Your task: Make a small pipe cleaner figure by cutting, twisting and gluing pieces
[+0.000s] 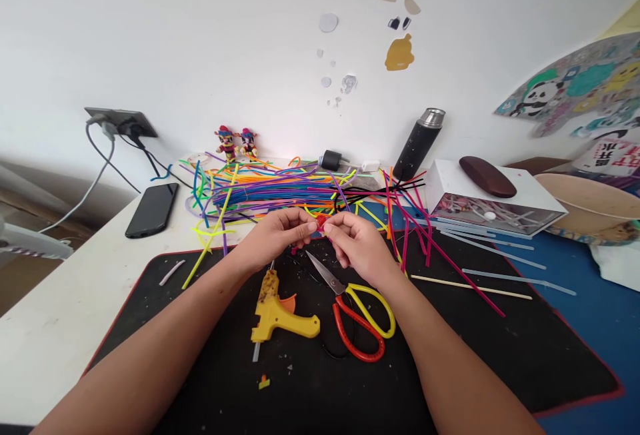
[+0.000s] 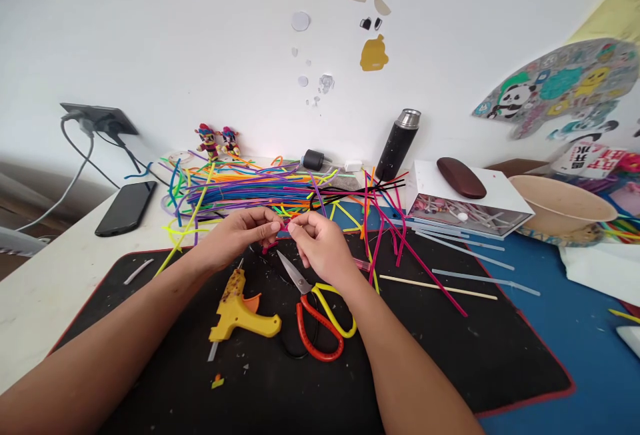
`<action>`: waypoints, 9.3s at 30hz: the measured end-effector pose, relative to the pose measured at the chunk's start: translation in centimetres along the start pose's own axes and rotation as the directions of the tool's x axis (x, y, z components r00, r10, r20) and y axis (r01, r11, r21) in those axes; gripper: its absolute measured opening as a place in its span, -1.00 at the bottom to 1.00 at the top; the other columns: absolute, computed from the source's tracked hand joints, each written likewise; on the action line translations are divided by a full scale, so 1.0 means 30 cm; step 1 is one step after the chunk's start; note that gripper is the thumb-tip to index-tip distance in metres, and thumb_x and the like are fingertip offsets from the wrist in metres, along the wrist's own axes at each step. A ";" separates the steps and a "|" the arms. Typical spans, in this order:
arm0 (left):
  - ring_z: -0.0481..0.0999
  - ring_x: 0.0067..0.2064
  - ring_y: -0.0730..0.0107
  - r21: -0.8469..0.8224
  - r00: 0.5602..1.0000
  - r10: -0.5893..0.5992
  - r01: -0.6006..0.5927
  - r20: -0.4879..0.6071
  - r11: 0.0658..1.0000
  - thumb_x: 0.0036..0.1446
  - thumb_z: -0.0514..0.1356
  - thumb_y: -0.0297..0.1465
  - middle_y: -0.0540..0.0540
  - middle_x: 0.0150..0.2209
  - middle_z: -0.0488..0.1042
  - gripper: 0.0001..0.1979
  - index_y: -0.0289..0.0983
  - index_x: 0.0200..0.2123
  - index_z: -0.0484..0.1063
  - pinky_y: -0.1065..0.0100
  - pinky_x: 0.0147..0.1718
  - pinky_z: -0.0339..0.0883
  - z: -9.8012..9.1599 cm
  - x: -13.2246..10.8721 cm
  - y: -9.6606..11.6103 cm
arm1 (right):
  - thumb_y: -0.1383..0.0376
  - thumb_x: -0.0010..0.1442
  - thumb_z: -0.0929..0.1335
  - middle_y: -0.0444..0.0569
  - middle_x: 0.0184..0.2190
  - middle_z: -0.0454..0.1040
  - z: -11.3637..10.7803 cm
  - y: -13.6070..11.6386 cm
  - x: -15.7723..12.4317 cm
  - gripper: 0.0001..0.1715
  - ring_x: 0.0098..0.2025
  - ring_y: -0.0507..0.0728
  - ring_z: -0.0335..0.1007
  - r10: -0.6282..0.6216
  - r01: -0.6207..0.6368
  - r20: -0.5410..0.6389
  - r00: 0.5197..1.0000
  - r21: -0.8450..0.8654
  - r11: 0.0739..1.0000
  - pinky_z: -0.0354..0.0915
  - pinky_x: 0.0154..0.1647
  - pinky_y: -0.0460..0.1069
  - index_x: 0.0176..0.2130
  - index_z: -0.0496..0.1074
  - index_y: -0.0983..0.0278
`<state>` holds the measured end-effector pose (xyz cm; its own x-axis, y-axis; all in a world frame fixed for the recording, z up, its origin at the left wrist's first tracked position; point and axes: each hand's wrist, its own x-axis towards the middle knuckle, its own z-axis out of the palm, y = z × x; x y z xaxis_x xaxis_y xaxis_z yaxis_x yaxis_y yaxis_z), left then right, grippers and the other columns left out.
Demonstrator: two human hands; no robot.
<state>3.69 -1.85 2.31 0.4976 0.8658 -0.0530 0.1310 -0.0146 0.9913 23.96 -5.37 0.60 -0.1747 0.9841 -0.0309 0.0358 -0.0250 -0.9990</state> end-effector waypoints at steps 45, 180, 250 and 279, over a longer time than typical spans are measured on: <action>0.57 -0.18 0.09 0.939 0.979 -0.075 -0.161 0.192 0.305 0.29 0.27 -0.34 -0.15 -0.25 0.66 -0.87 -0.24 -0.24 0.62 0.23 -0.21 0.24 -0.060 0.006 -0.022 | 0.27 0.43 0.30 -0.02 -0.28 0.69 0.042 -0.002 -0.030 -0.75 -0.25 0.20 0.60 0.000 0.046 0.048 0.999 -0.951 0.305 0.11 -0.33 0.02 -0.10 0.59 0.17; 0.51 -0.32 0.44 -0.105 0.979 0.069 -0.049 0.191 0.993 0.10 0.49 -0.33 -0.01 -0.38 0.58 -0.79 -0.33 -0.31 0.59 0.39 -0.23 0.37 -0.035 0.003 -0.023 | -0.01 0.16 0.52 -0.35 -0.72 0.20 0.024 -0.004 -0.017 -0.58 -0.71 -0.06 0.06 0.126 -0.150 0.105 0.986 0.266 0.952 -0.05 -0.68 -0.12 -0.26 0.44 0.24; 0.50 -0.33 0.42 -0.129 0.989 0.057 -0.040 0.135 0.991 0.07 0.52 -0.22 -0.05 -0.37 0.59 -0.68 -0.33 -0.27 0.59 0.38 -0.27 0.34 -0.040 0.018 -0.042 | 0.02 0.16 0.53 -0.33 -0.70 0.20 0.024 -0.017 -0.015 -0.61 -0.72 -0.05 0.10 0.080 -0.061 -0.047 0.996 0.318 0.946 -0.05 -0.70 -0.12 -0.29 0.42 0.23; 0.33 -0.40 0.44 0.069 0.994 0.108 -0.106 -0.025 0.992 0.18 0.37 -0.07 0.04 -0.45 0.41 -0.61 -0.29 -0.36 0.47 0.37 -0.35 0.21 -0.007 0.007 -0.025 | -0.07 0.17 0.49 -0.33 -0.71 0.27 0.039 -0.003 -0.010 -0.55 -0.74 -0.06 0.10 0.084 -0.077 -0.022 0.996 0.216 0.973 -0.05 -0.72 -0.14 -0.23 0.42 0.23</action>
<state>3.52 -1.56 1.58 0.4868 0.8716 0.0578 0.1358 -0.1409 0.9807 22.86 -5.87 0.65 -0.1491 0.9822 -0.1141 -0.1639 -0.1383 -0.9767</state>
